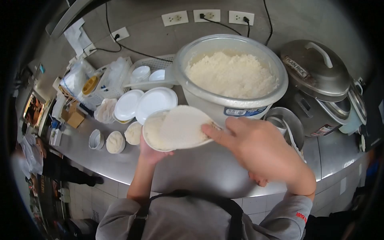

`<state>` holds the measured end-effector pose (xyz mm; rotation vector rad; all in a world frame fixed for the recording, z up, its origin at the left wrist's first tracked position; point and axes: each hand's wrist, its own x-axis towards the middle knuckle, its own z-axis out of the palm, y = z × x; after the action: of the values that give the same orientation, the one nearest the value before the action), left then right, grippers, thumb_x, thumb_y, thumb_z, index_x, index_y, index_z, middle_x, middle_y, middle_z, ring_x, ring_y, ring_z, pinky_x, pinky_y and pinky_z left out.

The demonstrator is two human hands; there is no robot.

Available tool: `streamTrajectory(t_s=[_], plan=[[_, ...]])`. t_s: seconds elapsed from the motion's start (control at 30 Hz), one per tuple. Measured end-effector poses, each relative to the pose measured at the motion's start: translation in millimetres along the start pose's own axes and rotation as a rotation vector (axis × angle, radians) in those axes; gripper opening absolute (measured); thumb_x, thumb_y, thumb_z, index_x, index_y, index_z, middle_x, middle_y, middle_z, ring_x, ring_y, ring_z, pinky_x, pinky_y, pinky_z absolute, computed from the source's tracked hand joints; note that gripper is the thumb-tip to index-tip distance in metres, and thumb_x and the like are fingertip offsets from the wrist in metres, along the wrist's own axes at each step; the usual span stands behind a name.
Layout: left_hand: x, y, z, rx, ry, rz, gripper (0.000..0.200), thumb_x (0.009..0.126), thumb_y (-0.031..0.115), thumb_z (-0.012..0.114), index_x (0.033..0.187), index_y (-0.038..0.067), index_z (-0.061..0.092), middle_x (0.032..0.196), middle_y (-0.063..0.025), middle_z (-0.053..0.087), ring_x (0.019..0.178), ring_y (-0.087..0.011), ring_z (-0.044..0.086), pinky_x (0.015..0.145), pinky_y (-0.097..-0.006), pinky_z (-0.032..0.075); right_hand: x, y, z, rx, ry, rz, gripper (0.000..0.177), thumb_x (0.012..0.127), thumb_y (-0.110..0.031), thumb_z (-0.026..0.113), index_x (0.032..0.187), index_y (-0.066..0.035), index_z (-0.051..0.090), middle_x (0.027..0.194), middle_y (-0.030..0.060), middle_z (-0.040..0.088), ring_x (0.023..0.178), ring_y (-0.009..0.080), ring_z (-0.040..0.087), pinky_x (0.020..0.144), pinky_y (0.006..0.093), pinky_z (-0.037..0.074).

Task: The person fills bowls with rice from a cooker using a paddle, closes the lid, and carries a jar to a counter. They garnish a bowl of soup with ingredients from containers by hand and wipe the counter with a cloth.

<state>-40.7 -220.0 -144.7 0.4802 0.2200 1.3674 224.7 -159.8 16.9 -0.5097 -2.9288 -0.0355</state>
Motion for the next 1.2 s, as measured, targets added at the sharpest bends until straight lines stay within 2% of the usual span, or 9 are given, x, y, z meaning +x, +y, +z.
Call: streamTrajectory(t_s=[0.1,0.2,0.57,0.63,0.7,0.77,0.9,1.0,1.2], plan=[[13,-11,16,-0.167,0.632,0.181,0.065,0.082,0.057,0.023,0.126,0.011,0.036,0.117,-0.0133,0.049,0.083,-0.0337,0.060,0.045,-0.0409,0.052,10,-17,26,-0.057,-0.025,-0.098,0.044,0.068,-0.005,0.052,0.112,-0.004,0.052,0.077,0.0084,0.051,0.069,0.0210,0.057,0.054,0.0313,0.047],[-6,-17,-10,0.175,0.269,0.050,0.064,0.082,0.054,0.021,0.126,0.010,0.037,0.115,-0.0122,0.051,0.085,-0.0295,0.060,0.046,-0.0412,0.052,25,-21,58,-0.032,-0.011,-0.083,0.041,0.069,-0.004,0.050,0.110,-0.004,0.052,0.079,0.0101,0.052,0.071,0.0238,0.058,0.056,0.0331,0.048],[8,-33,-10,0.114,0.360,-0.002,0.067,0.080,0.056,0.022,0.125,0.008,0.036,0.113,-0.0169,0.051,0.079,-0.0400,0.059,0.041,-0.0412,0.052,-9,5,47,0.158,-0.198,0.087,0.037,0.076,-0.006,0.044,0.112,-0.008,0.054,0.078,0.0117,0.056,0.067,0.0261,0.060,0.057,0.0357,0.049],[4,-37,-16,0.094,0.396,-0.006,0.068,0.079,0.058,0.026,0.126,0.010,0.036,0.115,-0.0177,0.050,0.079,-0.0423,0.058,0.043,-0.0436,0.052,-43,21,24,0.622,-0.164,0.418,0.029,0.075,-0.008,0.050,0.102,-0.007,0.060,0.068,0.0105,0.057,0.063,0.0225,0.060,0.056,0.0317,0.048],[-1,-35,-26,0.055,0.379,-0.048,0.068,0.079,0.058,0.027,0.126,0.010,0.036,0.116,-0.0182,0.048,0.081,-0.0429,0.057,0.045,-0.0452,0.053,-89,40,3,0.215,0.271,0.339,0.021,0.072,-0.008,0.056,0.091,-0.006,0.064,0.064,0.0097,0.059,0.060,0.0210,0.060,0.055,0.0289,0.047],[-7,-30,-38,0.020,0.367,-0.067,0.068,0.079,0.059,0.028,0.127,0.011,0.035,0.117,-0.0187,0.047,0.082,-0.0436,0.057,0.047,-0.0469,0.054,-127,38,-12,0.192,0.420,0.812,0.017,0.068,-0.006,0.059,0.084,-0.004,0.065,0.070,0.0112,0.061,0.060,0.0235,0.059,0.056,0.0298,0.046],[-16,-31,-58,0.042,0.335,-0.148,0.069,0.080,0.060,0.026,0.129,0.011,0.032,0.119,-0.0202,0.046,0.087,-0.0483,0.054,0.053,-0.0496,0.054,-165,89,37,-0.243,0.057,1.077,0.014,0.069,-0.012,0.057,0.079,-0.004,0.064,0.070,0.0174,0.059,0.068,0.0326,0.058,0.061,0.0393,0.046],[-17,-36,-62,-0.003,0.276,-0.178,0.071,0.080,0.060,0.026,0.130,0.011,0.030,0.119,-0.0220,0.045,0.087,-0.0506,0.053,0.054,-0.0502,0.054,-162,121,54,-0.262,0.015,1.056,0.014,0.071,-0.016,0.057,0.073,-0.003,0.062,0.070,0.0184,0.058,0.069,0.0350,0.057,0.062,0.0422,0.045],[-24,-39,-56,-0.098,0.245,-0.167,0.072,0.079,0.061,0.027,0.131,0.012,0.029,0.118,-0.0242,0.045,0.087,-0.0528,0.052,0.054,-0.0517,0.053,-83,174,-17,-0.502,0.564,0.848,0.023,0.080,-0.022,0.053,0.075,-0.002,0.061,0.079,0.0161,0.059,0.074,0.0334,0.057,0.065,0.0409,0.045]])
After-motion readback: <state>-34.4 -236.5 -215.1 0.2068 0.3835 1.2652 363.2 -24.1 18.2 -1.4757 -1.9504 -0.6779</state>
